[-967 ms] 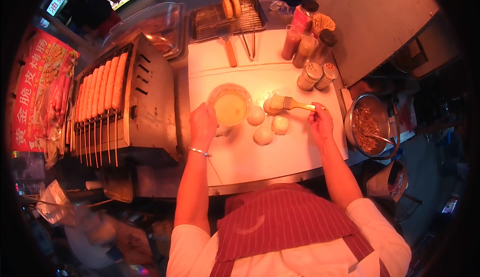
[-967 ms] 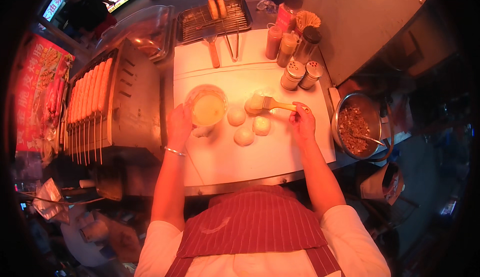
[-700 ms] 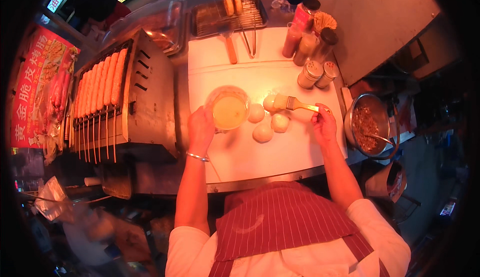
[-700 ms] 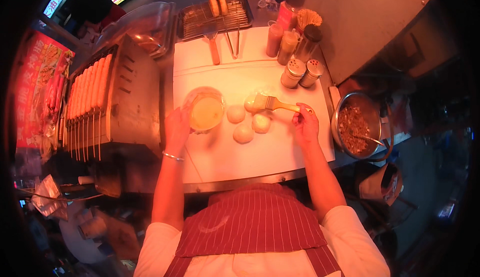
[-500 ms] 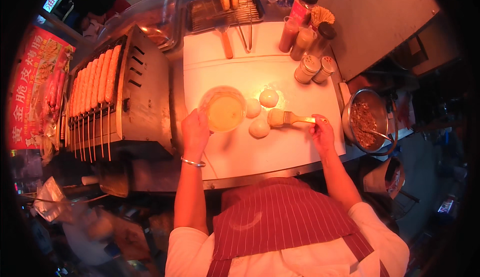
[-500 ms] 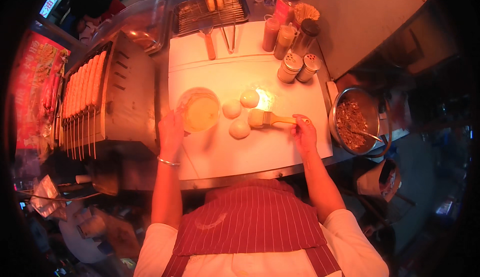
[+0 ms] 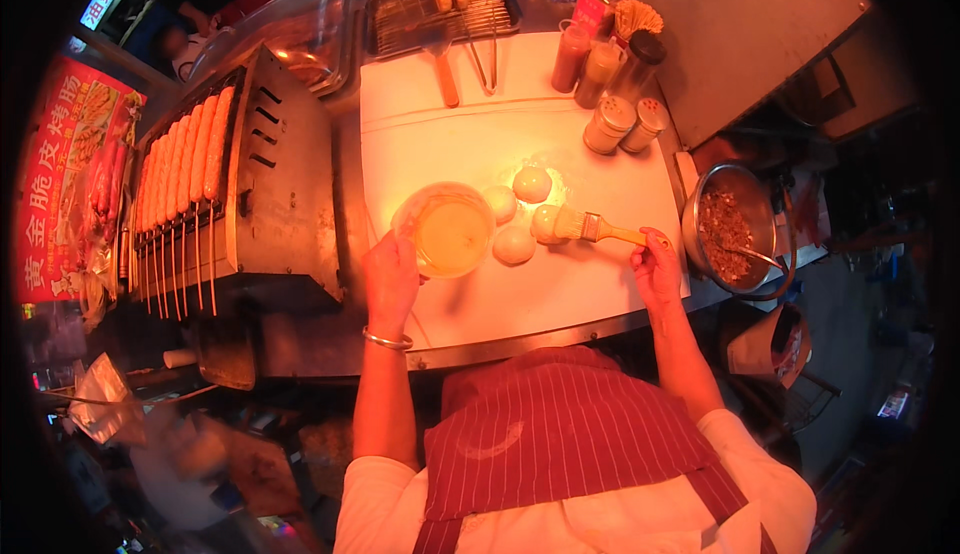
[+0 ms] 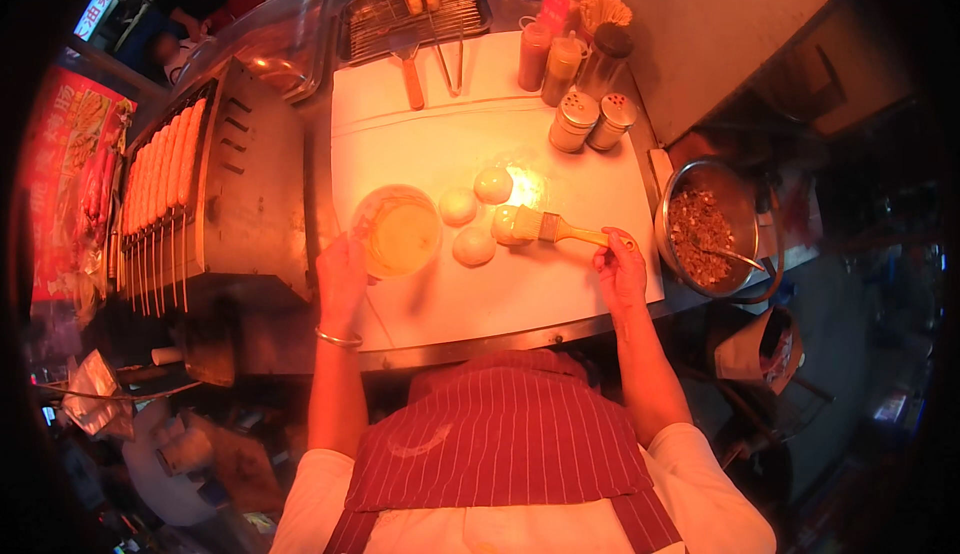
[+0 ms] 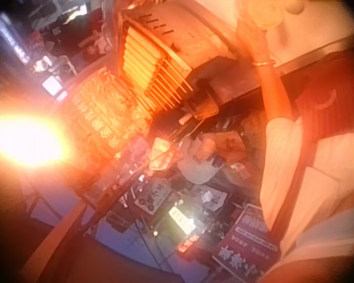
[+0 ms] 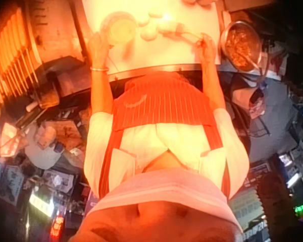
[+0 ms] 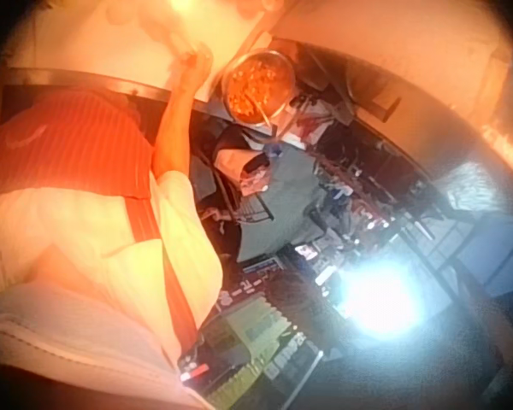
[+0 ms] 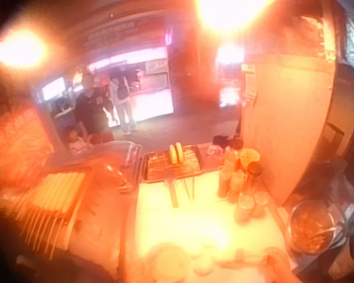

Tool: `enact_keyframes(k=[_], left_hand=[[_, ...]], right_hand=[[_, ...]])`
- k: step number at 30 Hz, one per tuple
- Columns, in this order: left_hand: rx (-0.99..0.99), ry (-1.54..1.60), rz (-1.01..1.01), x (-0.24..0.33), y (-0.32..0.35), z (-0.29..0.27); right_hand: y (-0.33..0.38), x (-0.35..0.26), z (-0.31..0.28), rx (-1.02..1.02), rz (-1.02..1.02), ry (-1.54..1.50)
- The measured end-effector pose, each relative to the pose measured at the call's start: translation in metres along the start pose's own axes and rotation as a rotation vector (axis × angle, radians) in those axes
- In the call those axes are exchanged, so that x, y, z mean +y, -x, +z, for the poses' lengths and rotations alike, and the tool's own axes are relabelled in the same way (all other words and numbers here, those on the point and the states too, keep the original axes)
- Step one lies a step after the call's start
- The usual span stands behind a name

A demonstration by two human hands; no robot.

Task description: The person kneads and rolls dough, portions it into small balls, and flattens them into wrappers. They brush the wrappers with liquid and prepare a meat filling in a bowl, working at a street food stall.

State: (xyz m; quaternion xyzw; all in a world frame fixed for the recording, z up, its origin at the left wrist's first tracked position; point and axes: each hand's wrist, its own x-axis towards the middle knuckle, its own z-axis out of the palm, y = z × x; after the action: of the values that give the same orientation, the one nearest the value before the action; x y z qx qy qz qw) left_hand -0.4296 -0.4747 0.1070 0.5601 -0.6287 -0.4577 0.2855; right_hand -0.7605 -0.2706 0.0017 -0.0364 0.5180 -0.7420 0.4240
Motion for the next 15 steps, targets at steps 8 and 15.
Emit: enact_keyframes(k=[8, 15], left_hand=[[-0.009, -0.058, 0.034, -0.006, 0.006, 0.005], [-0.020, -0.321, 0.179, -0.004, 0.013, 0.009]], right_hand=[[0.018, -0.039, 0.063, -0.134, -0.101, -0.038], [0.050, -0.035, 0.168, -0.430, -0.354, 0.599]])
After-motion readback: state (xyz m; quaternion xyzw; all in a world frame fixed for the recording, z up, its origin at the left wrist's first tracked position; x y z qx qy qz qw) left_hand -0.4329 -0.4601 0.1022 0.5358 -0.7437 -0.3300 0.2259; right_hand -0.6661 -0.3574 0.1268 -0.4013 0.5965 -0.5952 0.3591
